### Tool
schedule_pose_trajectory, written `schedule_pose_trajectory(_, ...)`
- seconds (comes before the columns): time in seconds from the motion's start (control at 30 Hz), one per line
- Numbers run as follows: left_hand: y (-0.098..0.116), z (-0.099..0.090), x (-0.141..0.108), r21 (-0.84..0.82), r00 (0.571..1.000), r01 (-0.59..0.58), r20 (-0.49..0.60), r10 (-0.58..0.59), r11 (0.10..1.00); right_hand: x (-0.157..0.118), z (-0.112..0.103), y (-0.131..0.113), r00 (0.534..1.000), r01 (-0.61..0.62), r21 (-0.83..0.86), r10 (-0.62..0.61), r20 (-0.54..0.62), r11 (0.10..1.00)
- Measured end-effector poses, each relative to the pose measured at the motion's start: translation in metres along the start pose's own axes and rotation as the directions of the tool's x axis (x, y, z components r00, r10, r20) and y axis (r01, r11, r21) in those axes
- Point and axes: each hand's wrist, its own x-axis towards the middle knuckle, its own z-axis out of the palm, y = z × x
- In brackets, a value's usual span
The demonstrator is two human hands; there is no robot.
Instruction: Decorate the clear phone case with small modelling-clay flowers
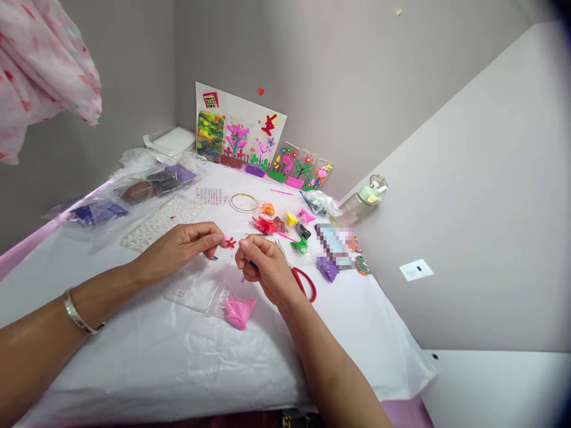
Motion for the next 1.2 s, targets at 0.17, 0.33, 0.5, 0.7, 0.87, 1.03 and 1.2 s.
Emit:
schedule_pose_trajectory(0.17,-0.002,0.000,0.002,-0.097,1.000,0.023,-0.006,-0.024,0.995,0.000,0.000,0.003,0.998,0.054,-0.125,-0.059,-0.031,0.991)
schedule_pose_trajectory(0.33,0.001,-0.002,0.000,0.007,0.999,0.018,-0.035,-0.018,1.000,0.001,0.002,0.004,0.992,0.085,-0.214,-0.102,-0.069,0.973)
schedule_pose_trajectory(0.5,0.001,-0.001,-0.002,0.030,0.999,0.038,-0.017,-0.038,0.999,0.002,0.006,0.008,0.981,0.154,-0.294,-0.182,-0.069,0.943)
schedule_pose_trajectory(0.7,0.000,0.003,0.001,-0.140,1.000,0.004,-0.018,-0.007,0.990,0.000,0.008,0.010,0.974,0.186,-0.379,-0.222,-0.053,0.906)
schedule_pose_trajectory(0.87,0.001,0.004,0.001,-0.178,0.999,0.039,-0.019,-0.043,0.983,-0.001,0.008,0.013,0.969,0.193,-0.421,-0.239,-0.058,0.886)
schedule_pose_trajectory(1.03,0.002,0.000,-0.001,-0.061,1.000,-0.001,-0.017,0.000,0.998,-0.002,0.009,0.015,0.966,0.203,-0.459,-0.252,-0.048,0.865)
schedule_pose_trajectory(1.2,0.002,-0.003,-0.002,0.079,0.997,0.046,-0.066,-0.040,0.996,0.000,0.008,0.017,0.959,0.221,-0.481,-0.278,-0.050,0.849)
